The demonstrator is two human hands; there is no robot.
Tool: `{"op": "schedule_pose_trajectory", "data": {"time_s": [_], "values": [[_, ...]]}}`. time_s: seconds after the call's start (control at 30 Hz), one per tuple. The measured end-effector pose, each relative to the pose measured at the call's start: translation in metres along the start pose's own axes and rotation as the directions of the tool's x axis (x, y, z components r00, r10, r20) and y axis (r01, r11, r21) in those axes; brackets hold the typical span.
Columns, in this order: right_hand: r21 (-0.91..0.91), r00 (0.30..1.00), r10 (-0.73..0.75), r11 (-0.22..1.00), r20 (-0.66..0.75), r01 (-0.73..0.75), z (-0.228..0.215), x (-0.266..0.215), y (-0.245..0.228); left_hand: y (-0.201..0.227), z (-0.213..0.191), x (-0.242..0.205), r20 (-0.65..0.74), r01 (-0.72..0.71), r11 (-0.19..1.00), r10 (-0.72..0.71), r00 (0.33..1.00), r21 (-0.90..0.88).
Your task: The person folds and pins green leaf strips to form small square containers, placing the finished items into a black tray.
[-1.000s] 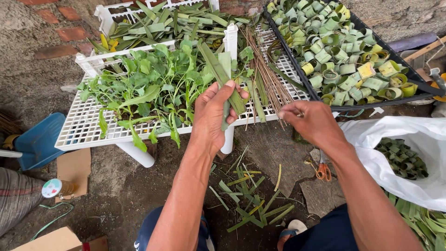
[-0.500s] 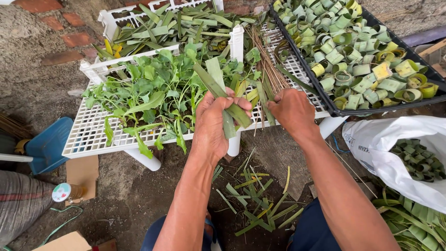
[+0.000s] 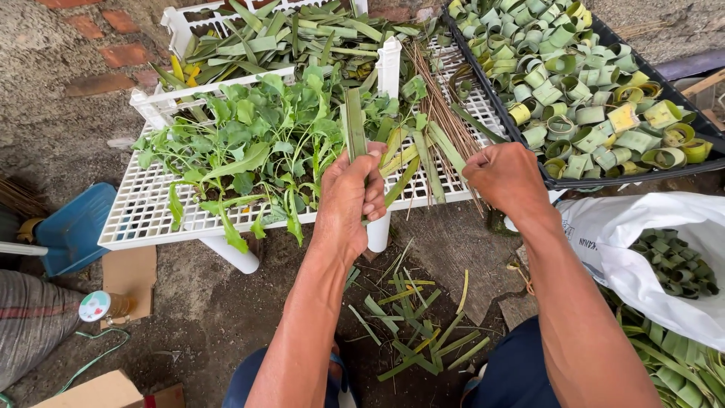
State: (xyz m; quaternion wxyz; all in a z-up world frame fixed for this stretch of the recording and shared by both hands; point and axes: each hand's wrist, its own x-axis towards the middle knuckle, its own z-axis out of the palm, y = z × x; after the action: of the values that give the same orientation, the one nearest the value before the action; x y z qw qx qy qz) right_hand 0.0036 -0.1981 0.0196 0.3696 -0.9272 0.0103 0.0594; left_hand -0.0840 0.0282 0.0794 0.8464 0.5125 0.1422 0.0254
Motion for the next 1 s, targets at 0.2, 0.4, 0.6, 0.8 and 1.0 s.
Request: {"op": "schedule_pose_trajectory", "data": {"time_s": [0.2,0.4,0.6,0.8,1.0], "values": [[0.225,0.993,0.024,0.973,0.113,-0.049,-0.040,-0.043,-0.049,-0.023,-0.001,0.010,0.008,0.155,0.986,-0.155,0.988,0.065],[0.444,0.975,0.002,0.890,0.224,-0.103,-0.048,-0.069,-0.068,-0.059,0.011,0.016,-0.018,0.200,0.979,-0.200,0.980,0.035],[0.465,0.937,-0.099,0.882,0.335,-0.073,-0.042,-0.089,-0.063,-0.045,0.029,0.004,-0.009,0.088,0.995,-0.088,0.996,-0.045],[0.415,0.947,-0.184,0.908,0.263,0.061,-0.047,-0.089,-0.050,-0.061,0.026,0.015,0.003,0.055,0.998,-0.055,0.998,0.035],[0.102,0.726,-0.551,0.764,-0.411,0.638,-0.034,-0.064,-0.016,-0.047,0.042,-0.009,0.041,0.157,0.981,-0.162,0.986,0.112]]}}
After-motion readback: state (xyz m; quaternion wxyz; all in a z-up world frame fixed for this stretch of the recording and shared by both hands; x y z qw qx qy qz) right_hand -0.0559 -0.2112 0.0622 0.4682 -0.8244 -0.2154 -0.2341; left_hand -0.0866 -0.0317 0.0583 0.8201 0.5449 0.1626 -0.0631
